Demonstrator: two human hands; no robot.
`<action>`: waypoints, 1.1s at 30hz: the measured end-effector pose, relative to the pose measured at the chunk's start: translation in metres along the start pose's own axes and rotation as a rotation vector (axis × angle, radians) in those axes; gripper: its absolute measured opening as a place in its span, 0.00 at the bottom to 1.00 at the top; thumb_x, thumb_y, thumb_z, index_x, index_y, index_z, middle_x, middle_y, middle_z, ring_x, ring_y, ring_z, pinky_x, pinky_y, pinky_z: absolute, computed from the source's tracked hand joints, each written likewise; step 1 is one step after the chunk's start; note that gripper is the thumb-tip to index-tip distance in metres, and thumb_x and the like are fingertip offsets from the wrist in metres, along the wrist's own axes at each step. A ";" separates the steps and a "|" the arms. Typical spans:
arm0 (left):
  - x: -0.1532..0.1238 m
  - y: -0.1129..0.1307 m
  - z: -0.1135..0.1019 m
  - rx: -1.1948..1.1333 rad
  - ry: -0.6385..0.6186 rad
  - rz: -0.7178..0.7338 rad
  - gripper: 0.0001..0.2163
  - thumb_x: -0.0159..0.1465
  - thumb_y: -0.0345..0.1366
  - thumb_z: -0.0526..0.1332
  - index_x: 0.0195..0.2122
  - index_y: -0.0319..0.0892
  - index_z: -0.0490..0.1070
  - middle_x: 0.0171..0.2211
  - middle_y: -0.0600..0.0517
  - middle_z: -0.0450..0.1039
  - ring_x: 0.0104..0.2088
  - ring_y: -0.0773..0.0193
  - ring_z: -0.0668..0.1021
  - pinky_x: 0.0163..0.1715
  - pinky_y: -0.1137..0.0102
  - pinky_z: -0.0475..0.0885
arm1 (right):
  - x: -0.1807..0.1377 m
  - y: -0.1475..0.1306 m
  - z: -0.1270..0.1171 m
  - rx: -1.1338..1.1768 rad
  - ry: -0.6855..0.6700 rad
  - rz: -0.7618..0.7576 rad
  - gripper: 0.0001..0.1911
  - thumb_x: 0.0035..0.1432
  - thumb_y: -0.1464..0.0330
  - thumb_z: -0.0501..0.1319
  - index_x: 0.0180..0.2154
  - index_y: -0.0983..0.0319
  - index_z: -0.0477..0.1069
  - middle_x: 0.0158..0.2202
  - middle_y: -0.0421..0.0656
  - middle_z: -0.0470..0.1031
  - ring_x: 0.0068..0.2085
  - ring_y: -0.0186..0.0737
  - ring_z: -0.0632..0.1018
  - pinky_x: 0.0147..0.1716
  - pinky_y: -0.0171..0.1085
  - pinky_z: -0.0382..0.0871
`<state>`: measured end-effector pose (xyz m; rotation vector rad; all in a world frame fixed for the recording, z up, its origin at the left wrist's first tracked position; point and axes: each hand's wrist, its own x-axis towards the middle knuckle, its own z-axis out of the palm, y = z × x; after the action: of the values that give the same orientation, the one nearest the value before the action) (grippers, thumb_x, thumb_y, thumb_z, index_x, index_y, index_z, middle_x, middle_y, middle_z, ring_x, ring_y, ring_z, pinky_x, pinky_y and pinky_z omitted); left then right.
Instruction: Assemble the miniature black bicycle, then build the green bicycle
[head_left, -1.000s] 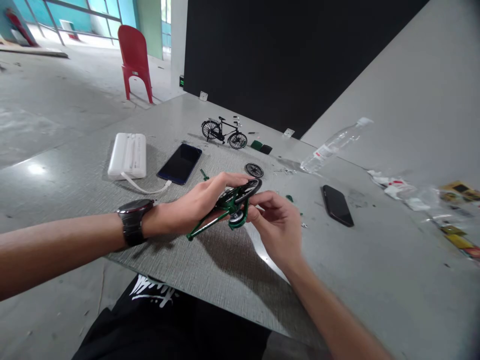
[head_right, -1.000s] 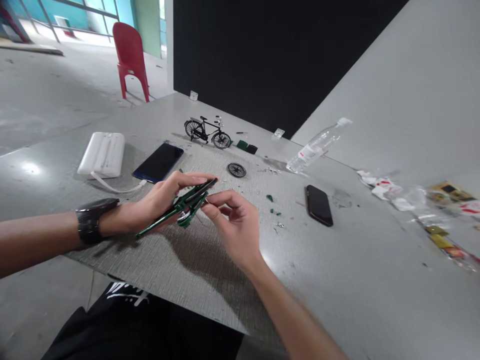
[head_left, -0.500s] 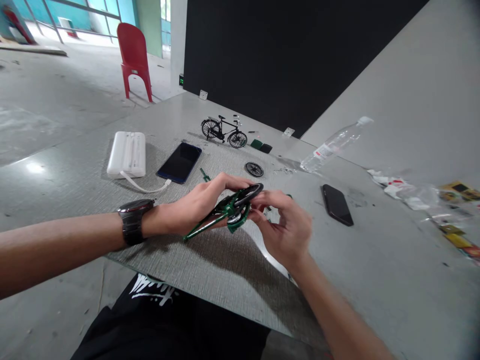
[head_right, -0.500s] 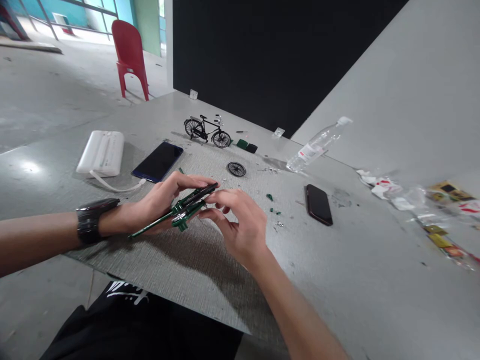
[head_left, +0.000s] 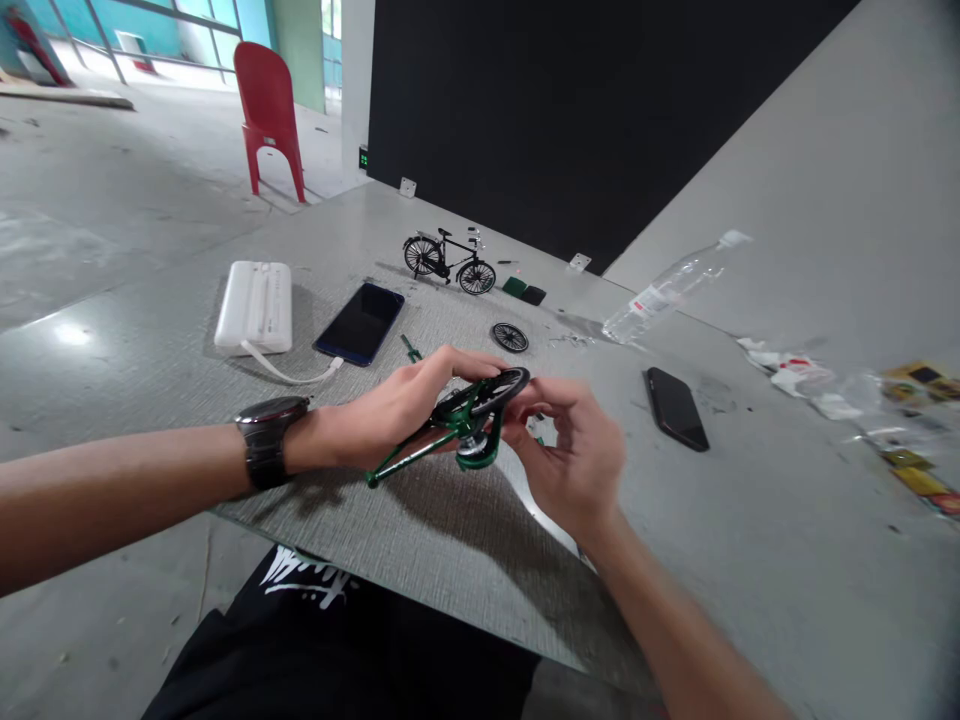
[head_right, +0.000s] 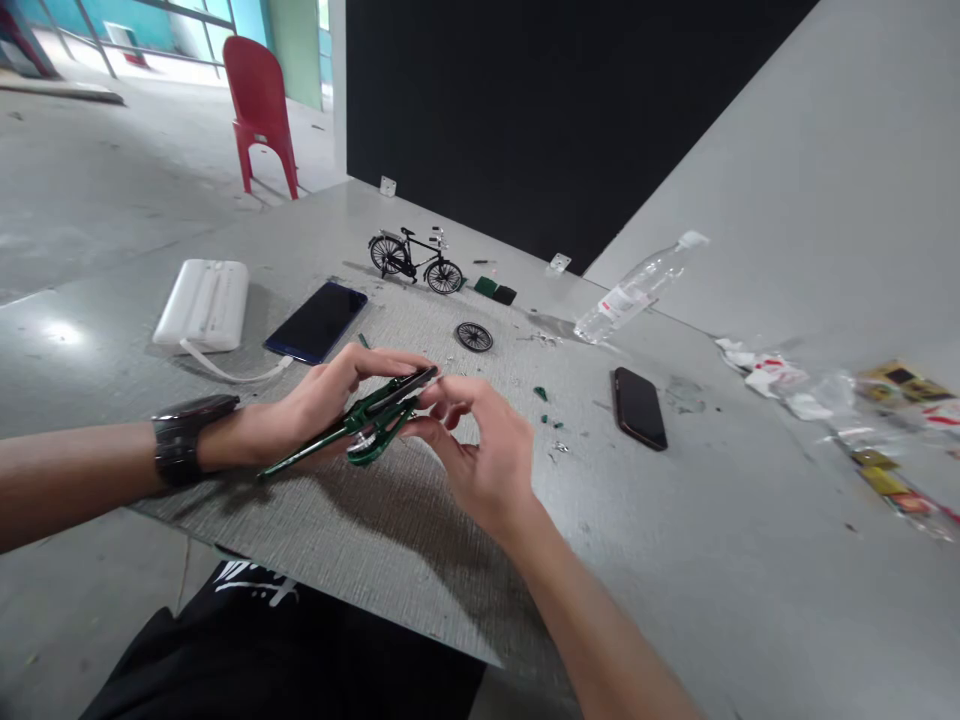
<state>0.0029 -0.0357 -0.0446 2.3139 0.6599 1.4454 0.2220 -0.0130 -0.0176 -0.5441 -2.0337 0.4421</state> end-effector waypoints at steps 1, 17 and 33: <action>0.001 0.002 -0.001 0.004 0.003 -0.002 0.25 0.68 0.37 0.65 0.64 0.46 0.60 0.63 0.36 0.71 0.64 0.49 0.74 0.59 0.51 0.75 | -0.001 0.001 0.001 0.022 0.014 0.023 0.11 0.62 0.69 0.70 0.44 0.53 0.71 0.37 0.36 0.80 0.32 0.35 0.79 0.32 0.37 0.75; 0.004 0.007 -0.003 0.014 0.045 0.027 0.20 0.70 0.36 0.64 0.61 0.44 0.62 0.60 0.36 0.73 0.65 0.50 0.74 0.59 0.52 0.75 | -0.004 -0.004 0.005 -0.006 0.080 0.089 0.05 0.60 0.67 0.72 0.35 0.55 0.77 0.29 0.38 0.78 0.29 0.37 0.75 0.29 0.39 0.70; 0.007 0.006 -0.007 0.224 0.000 0.061 0.20 0.71 0.34 0.60 0.62 0.42 0.59 0.62 0.32 0.71 0.65 0.49 0.73 0.57 0.50 0.76 | -0.002 -0.008 0.015 0.441 -0.042 0.591 0.15 0.64 0.56 0.67 0.32 0.59 0.74 0.28 0.39 0.75 0.25 0.32 0.71 0.22 0.34 0.68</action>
<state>0.0008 -0.0365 -0.0338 2.5222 0.7945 1.4643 0.2088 -0.0224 -0.0221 -0.8556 -1.7089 1.2270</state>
